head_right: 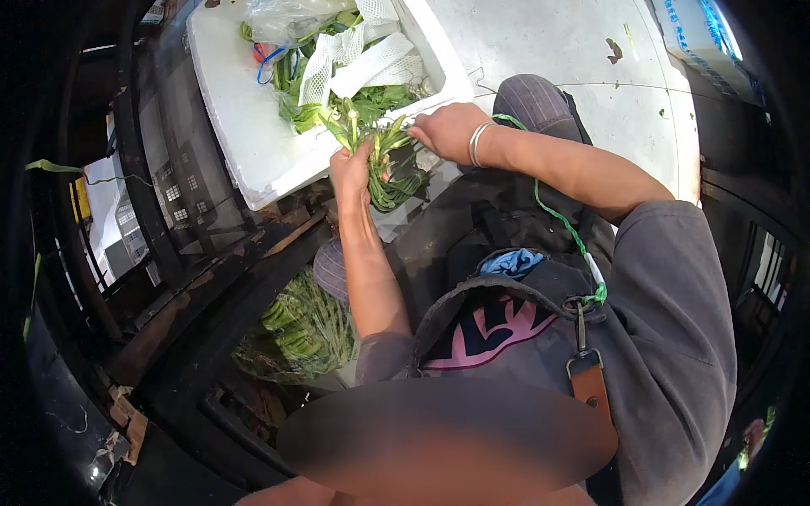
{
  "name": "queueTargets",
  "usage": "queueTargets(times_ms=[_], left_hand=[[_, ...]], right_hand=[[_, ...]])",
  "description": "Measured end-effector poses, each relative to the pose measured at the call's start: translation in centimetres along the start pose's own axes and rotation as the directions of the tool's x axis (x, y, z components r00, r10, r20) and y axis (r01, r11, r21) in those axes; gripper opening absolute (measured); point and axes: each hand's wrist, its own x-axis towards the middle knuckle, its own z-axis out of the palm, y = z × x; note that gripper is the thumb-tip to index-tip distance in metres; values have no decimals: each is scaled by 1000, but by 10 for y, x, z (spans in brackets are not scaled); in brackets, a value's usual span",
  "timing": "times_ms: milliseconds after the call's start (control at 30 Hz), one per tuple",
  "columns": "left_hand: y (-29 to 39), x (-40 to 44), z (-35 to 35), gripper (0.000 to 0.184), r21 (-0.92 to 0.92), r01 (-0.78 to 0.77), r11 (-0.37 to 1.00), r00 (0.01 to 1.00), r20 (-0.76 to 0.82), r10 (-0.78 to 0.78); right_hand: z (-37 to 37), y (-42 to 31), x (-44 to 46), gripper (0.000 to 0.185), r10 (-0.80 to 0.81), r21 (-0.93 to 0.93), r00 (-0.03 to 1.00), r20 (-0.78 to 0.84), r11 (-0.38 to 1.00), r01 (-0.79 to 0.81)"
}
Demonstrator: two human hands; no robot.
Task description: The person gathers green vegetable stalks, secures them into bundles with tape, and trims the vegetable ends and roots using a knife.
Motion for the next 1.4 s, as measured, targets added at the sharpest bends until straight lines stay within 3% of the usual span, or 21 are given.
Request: queueTargets(times_ms=[67, 100, 233, 367, 467, 600, 633, 667, 733, 767, 800, 833, 867, 900, 1000, 1200, 1267, 1400], left_hand=[[-2, 0, -2, 10, 22, 0, 1000, 1000, 7, 0], [-3, 1, -2, 10, 21, 1, 1000, 1000, 7, -2], [-2, 1, 0, 14, 70, 2, 998, 1000, -16, -1], [-6, 2, 3, 11, 13, 7, 1000, 998, -68, -6], [0, 2, 3, 13, 64, -22, 998, 997, -71, 27], [0, -1, -3, 13, 112, 4, 994, 1000, 20, -6], [-4, -2, -4, 14, 124, 17, 992, 998, 54, -23], [-11, -5, -5, 14, 128, 4, 992, 998, 54, -11], [-15, -16, -6, 15, 27, -50, 998, 988, 146, 46], [-17, -19, -10, 15, 5, -15, 1000, 988, 151, 14], [-20, -20, -14, 15, 3, -16, 1000, 988, 153, 15], [-24, -20, -20, 14, -56, -35, 998, 990, 135, 42], [-28, -21, -26, 13, -117, -52, 992, 992, 111, 65], [-28, -20, -29, 12, -154, -63, 986, 989, 123, 83], [-25, -18, -22, 12, -248, -117, 962, 982, 115, 149], [-21, -18, -2, 13, -152, -123, 981, 989, 68, 135], [-21, -15, 2, 13, -111, -128, 986, 990, 42, 133], [-19, -11, 7, 13, -93, -183, 979, 983, -3, 184]], right_hand=[[-4, -2, 8, 36, -45, 29, 996, 81, 999, 43], [-13, -9, 13, 41, 6, 21, 982, 190, 1000, -10], [-11, -26, 46, 47, 44, -73, 942, 332, 997, -21], [-17, -11, 21, 47, 62, -54, 966, 252, 997, -50], [-15, -15, 26, 49, 121, -97, 949, 291, 991, -97], [-22, -24, 28, 49, 148, -106, 934, 324, 987, -120], [-8, -14, 32, 50, 15, -63, 984, 180, 998, -3], [1, 2, 40, 50, 10, -63, 986, 167, 998, 1], [-12, 1, 43, 53, 112, 236, 854, 508, 935, -263], [-15, 3, 35, 53, 193, 455, 826, 530, 757, -469], [-12, 2, 26, 53, 195, 454, 826, 529, 757, -470], [-10, 2, 19, 52, 243, 632, 938, 248, 693, -347], [-7, 3, 13, 50, 309, 756, 950, -44, 633, -170], [-5, 8, 9, 50, 304, 755, 952, -34, 632, -174], [-3, 22, -2, 41, 99, 407, 964, -247, 913, 11], [12, 23, -7, 43, -45, 259, 983, -179, 962, 91], [13, 21, -8, 44, -71, 236, 995, -63, 968, 84], [14, 24, -5, 45, -132, 205, 991, 6, 970, 128]])
